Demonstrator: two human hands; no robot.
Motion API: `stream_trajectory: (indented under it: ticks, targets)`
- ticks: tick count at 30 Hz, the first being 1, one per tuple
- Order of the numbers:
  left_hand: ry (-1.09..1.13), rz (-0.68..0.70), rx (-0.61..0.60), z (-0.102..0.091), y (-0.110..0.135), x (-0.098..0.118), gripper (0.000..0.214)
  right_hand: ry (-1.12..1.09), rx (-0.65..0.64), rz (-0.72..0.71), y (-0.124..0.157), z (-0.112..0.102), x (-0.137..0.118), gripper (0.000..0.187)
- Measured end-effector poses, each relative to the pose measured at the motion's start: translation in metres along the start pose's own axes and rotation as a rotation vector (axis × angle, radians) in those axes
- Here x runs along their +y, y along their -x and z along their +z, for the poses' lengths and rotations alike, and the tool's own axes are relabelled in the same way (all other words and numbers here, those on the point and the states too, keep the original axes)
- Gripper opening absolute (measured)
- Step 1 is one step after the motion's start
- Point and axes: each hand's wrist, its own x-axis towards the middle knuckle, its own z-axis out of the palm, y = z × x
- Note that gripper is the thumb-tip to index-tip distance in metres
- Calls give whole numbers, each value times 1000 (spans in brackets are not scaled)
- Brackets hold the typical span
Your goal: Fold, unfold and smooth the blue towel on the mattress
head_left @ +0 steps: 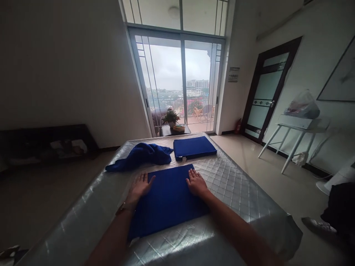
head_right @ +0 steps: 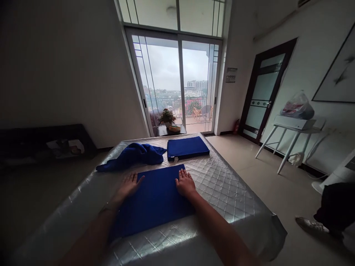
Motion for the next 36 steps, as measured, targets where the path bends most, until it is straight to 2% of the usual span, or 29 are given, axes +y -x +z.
stream_trajectory:
  ticks: [3,8,10,12,15,22,26,28,31,33,36]
  targets:
    - [42,92,44,-9,3,49,82,-12,20,0,0,0,0,65]
    - [185,508,-32,2,23,162,69,21,8,-52,0,4,6,63]
    - [248,572,-73,11,30,188,69,45,-9,-95,0,5,9,64]
    - [277,549,-80,18,35,193,71,52,-8,-98,-1,6,11,65]
    - [230,513,-29,22,40,169,70,33,15,-53,-2,6,9,62]
    - [30,366,-51,18,65,54,66,20,0,-4,-1,0,0,63]
    - [-42,249,16,21,91,1,64,71,38,12,2,-6,-4,62]
    - [-50,216,40,22,100,-12,67,113,90,4,7,-11,-9,62]
    - [-19,192,37,21,107,-15,69,152,131,-40,28,-17,-15,62]
    - [0,185,29,18,107,-12,68,141,109,-40,50,-20,-18,61]
    - [23,174,29,11,108,-8,68,90,5,-9,85,-20,-18,63]
